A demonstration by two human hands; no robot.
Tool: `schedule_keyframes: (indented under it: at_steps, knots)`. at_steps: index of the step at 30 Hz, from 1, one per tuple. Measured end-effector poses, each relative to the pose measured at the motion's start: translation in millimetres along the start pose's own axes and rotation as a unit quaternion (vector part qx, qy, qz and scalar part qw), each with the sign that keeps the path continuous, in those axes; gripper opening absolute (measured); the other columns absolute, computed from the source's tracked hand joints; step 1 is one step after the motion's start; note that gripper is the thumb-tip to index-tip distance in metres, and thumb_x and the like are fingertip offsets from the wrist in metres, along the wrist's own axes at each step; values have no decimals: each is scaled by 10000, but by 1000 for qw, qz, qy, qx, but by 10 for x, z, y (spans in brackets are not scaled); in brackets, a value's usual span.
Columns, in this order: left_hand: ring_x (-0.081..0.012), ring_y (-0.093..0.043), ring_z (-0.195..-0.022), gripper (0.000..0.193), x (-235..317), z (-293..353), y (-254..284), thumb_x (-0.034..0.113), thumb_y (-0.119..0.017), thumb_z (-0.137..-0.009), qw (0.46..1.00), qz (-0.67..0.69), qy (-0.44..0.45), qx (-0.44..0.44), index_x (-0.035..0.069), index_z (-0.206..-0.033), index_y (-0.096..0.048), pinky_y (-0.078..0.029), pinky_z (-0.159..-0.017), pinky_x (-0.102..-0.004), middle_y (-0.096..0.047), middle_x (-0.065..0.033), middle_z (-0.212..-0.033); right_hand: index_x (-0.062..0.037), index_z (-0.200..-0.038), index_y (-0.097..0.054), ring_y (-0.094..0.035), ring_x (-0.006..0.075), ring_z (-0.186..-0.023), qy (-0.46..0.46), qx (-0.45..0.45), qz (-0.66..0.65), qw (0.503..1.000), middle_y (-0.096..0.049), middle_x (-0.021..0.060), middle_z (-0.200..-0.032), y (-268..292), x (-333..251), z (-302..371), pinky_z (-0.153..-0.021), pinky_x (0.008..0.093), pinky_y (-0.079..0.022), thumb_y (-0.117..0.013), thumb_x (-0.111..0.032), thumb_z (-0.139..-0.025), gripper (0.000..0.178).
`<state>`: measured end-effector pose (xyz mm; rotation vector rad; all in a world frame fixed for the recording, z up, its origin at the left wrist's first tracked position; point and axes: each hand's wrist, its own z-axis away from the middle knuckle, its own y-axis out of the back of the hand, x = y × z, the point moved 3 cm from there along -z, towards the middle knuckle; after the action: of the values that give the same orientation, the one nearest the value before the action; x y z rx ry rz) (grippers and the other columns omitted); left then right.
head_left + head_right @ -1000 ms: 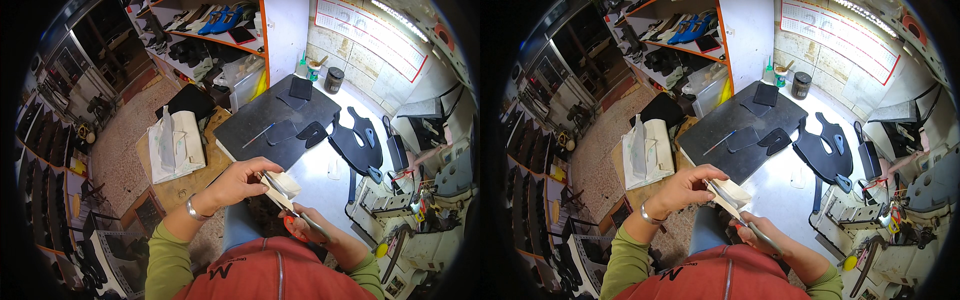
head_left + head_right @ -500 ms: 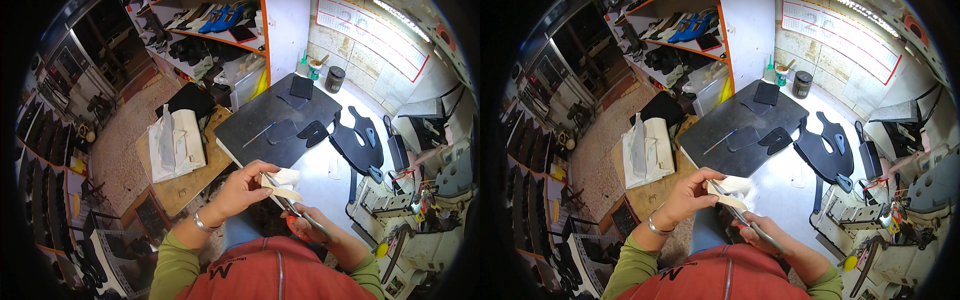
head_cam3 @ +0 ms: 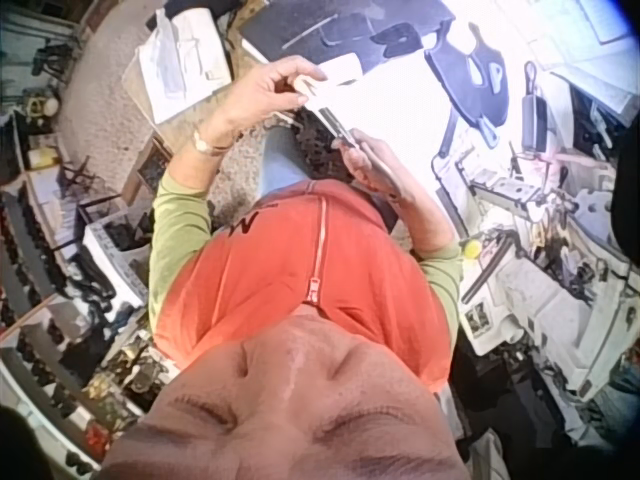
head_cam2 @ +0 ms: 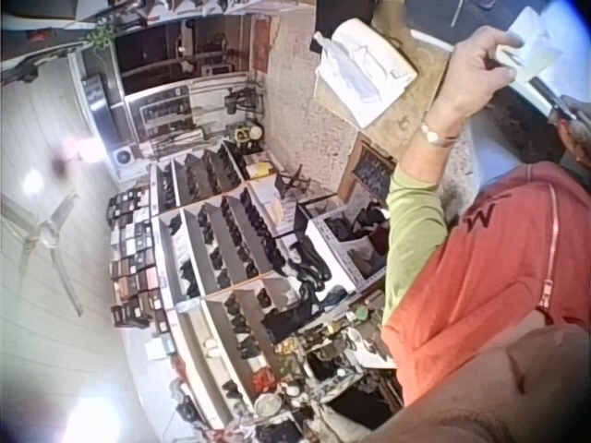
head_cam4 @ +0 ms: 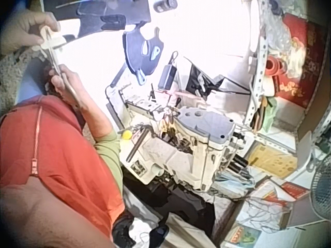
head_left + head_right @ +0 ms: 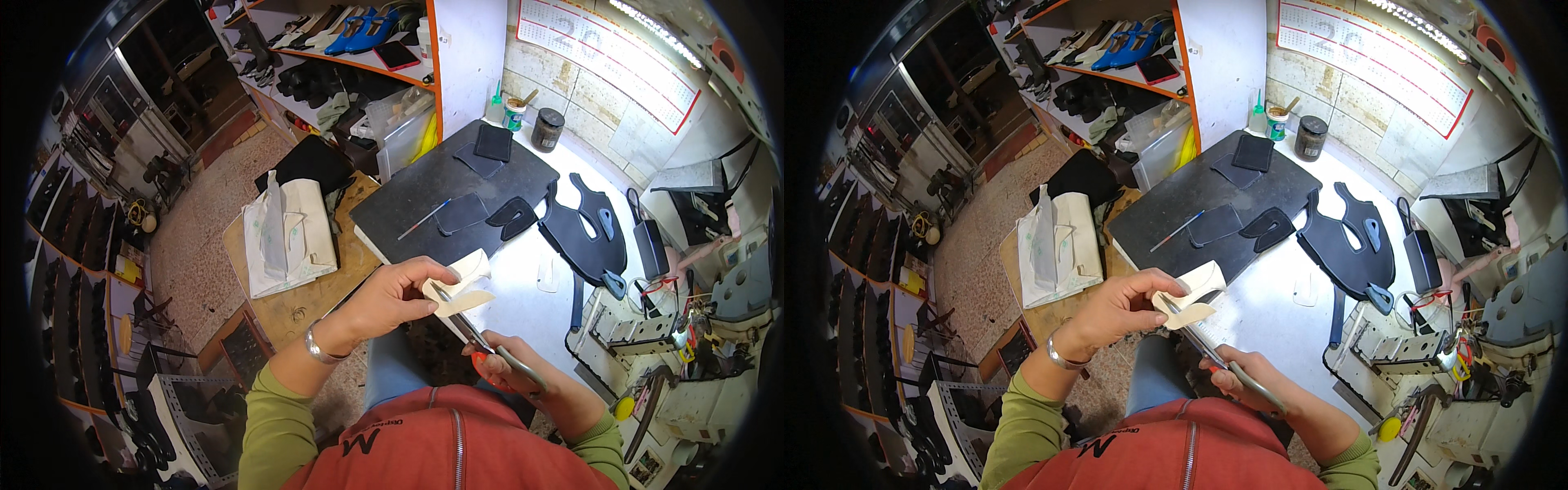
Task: The person marks a white fabric piece with a pen, then uses scissors to cut along the marked lines. The person rotates the fabric and continues cutting until a shaped piece is separated from the main sheet.
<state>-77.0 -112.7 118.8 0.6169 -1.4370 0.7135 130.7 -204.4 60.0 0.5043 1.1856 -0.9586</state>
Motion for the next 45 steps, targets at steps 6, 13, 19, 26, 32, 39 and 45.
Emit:
schedule_keyframes:
  at_steps: [6, 13, 19, 26, 32, 39, 45]
  knots:
    - [-55, -553, -942, 410, -12, 3, 11, -33, -618, -809, 1000, -8, 17, -7, 28, -1210, -555, -460, -793, -205, -578, -10, -1099, -16, -1128, -556, -460, 97, -606, -4, 2, -6, 1000, -506, 8, -689, 1, -21, 20, -535, 241, -370, -600, -634, -794, 705]
    - [-61, -549, -970, 462, -55, 5, -43, -33, -628, -807, 999, 40, -19, 23, 12, -1251, -508, -456, -815, -211, -567, -27, -1114, -8, -1128, -548, -461, 91, -604, -6, -3, -39, 999, -513, 7, -703, -19, -50, 11, -525, 231, -367, -613, -610, -801, 688]
    - [-43, -511, -856, 416, -33, 28, -58, -36, -607, -811, 996, 25, -48, 67, 14, -1218, -539, -430, -750, -198, -533, 11, -984, -17, -1113, -557, -470, 92, -611, -2, 2, -35, 999, -521, 11, -711, 6, -33, 9, -535, 235, -378, -617, -629, -784, 697]
    - [-35, -442, -725, 375, -19, 9, 19, -32, -607, -801, 995, -36, -58, 68, 33, -1170, -587, -389, -661, -195, -478, 32, -877, -38, -1123, -564, -495, 111, -645, -19, 7, 6, 1000, -540, 22, -724, 59, -29, 18, -578, 250, -405, -608, -667, -763, 726]
    - [-43, -501, -818, 411, 74, -4, -31, -64, -610, -797, 994, -100, -11, 28, 18, -1198, -572, -430, -735, -191, -535, 5, -1070, -53, -1133, -559, -505, 133, -665, 4, 3, 45, 999, -536, 34, -719, 69, -6, -19, -600, 269, -411, -576, -710, -752, 760]
    - [-60, -530, -896, 458, 6, -27, -44, -64, -603, -799, 997, -73, -22, 11, 26, -1243, -541, -459, -778, -204, -510, -10, -1165, -52, -1128, -560, -485, 125, -655, -8, 8, 19, 1000, -524, 24, -713, 51, 40, -17, -589, 261, -394, -581, -716, -740, 769]
    - [-54, -497, -835, 468, -6, -27, -89, -72, -604, -798, 997, -48, -34, 46, 14, -1252, -534, -441, -727, -193, -491, -8, -1086, -45, -1117, -564, -470, 103, -634, -5, 14, -1, 1000, -518, 12, -707, 59, 32, 0, -563, 246, -378, -595, -691, -751, 743]
